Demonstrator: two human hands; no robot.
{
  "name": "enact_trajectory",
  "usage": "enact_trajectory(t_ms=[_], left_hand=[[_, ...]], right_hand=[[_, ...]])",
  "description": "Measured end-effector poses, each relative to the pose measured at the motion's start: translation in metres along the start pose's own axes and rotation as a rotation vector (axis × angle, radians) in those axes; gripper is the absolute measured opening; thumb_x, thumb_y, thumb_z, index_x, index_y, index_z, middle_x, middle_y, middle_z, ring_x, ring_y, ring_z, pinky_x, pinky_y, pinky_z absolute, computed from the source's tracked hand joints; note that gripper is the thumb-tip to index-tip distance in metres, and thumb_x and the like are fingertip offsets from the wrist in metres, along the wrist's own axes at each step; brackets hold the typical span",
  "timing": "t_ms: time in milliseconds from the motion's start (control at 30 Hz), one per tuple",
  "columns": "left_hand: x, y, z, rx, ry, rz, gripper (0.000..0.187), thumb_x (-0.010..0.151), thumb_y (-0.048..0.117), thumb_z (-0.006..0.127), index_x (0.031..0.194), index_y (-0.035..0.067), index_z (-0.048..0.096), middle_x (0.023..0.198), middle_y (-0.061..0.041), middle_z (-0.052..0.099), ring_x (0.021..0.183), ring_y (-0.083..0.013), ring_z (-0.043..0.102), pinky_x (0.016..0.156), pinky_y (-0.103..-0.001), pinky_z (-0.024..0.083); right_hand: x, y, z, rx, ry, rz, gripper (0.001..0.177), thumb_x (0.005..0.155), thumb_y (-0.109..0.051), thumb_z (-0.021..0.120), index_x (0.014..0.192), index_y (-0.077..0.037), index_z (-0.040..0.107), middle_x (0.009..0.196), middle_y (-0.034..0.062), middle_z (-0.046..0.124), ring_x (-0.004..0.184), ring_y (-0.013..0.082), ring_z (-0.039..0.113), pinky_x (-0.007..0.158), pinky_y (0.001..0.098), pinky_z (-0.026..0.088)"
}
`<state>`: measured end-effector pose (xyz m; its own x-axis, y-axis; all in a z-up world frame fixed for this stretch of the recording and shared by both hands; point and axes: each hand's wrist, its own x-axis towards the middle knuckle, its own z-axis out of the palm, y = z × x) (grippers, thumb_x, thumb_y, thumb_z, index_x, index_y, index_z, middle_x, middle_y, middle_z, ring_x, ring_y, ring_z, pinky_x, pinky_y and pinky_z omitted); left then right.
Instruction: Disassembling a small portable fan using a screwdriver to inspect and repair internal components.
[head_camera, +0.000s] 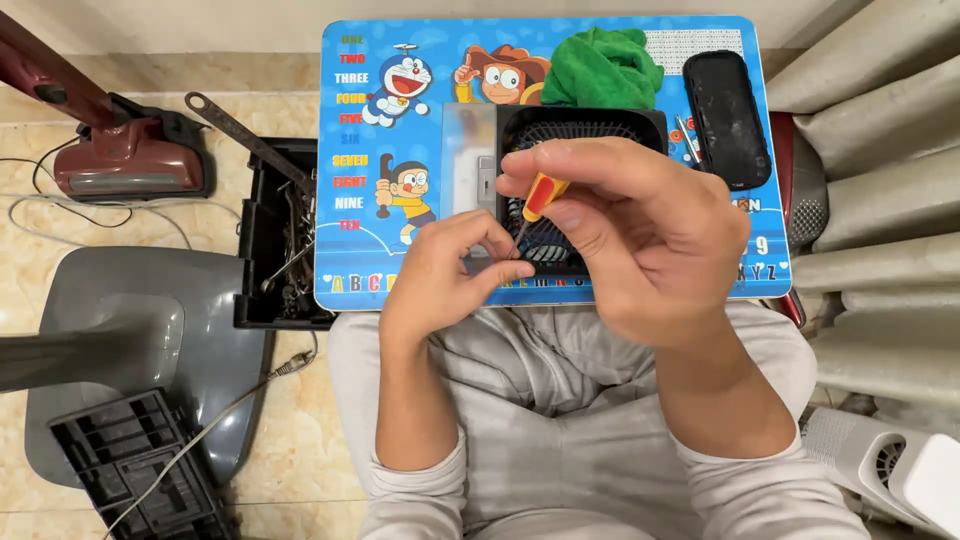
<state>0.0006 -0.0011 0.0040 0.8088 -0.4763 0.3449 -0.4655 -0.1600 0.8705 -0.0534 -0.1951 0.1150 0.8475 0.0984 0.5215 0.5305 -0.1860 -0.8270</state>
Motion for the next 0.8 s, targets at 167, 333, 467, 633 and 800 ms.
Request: enact_trajectory(t_ms=[167,333,467,633,800], left_hand=[[0.000,0.002,0.000,0.012,0.005,0.010,0.025,0.086,0.014,0.096,0.090,0.006,0.072,0.087,-0.002,0.076,0.076,-0.0188,0.070,0.071,-0.032,0.054],[0.000,0.001,-0.001,-0.009,-0.013,0.003,0.023,0.088,0.013,0.094,0.092,0.005,0.073,0.088,-0.002,0.077,0.077,-0.0184,0.070,0.073,-0.031,0.054],[0.000,0.001,0.000,-0.001,-0.005,0.009,0.023,0.087,0.012,0.095,0.093,0.005,0.074,0.087,-0.003,0.077,0.076,-0.0186,0.071,0.071,-0.031,0.054],[-0.001,-0.001,0.000,-0.007,-0.011,0.012,0.023,0.087,0.010,0.094,0.094,0.004,0.074,0.089,-0.003,0.077,0.078,-0.0186,0.071,0.073,-0.031,0.055],[-0.002,0.002,0.001,-0.020,-0.025,-0.027,0.019,0.086,0.003,0.092,0.096,0.003,0.075,0.091,-0.004,0.077,0.080,-0.0191,0.073,0.075,-0.031,0.057]], right_hand=[[-0.005,-0.001,-0.002,0.049,0.024,0.019,0.030,0.113,0.020,0.064,0.140,0.007,0.063,0.138,0.0250,0.077,0.119,0.0325,0.085,0.110,0.0371,0.073],[-0.005,-0.005,-0.006,0.040,0.036,0.025,0.029,0.114,0.017,0.064,0.141,0.005,0.062,0.140,0.0244,0.076,0.120,0.0325,0.085,0.114,0.0384,0.073],[-0.009,-0.009,-0.009,0.046,0.089,0.019,0.031,0.116,0.017,0.064,0.143,0.002,0.058,0.143,0.0257,0.075,0.120,0.0329,0.085,0.114,0.0385,0.074],[-0.028,0.011,-0.042,-0.046,0.181,-0.062,0.034,0.120,0.010,0.066,0.149,-0.001,0.050,0.143,0.0278,0.073,0.118,0.0353,0.085,0.112,0.0396,0.076],[-0.080,0.083,-0.152,-0.119,0.417,-0.060,0.030,0.130,-0.013,0.050,0.158,-0.002,0.055,0.155,0.0187,0.063,0.127,0.0237,0.065,0.122,0.0344,0.057]])
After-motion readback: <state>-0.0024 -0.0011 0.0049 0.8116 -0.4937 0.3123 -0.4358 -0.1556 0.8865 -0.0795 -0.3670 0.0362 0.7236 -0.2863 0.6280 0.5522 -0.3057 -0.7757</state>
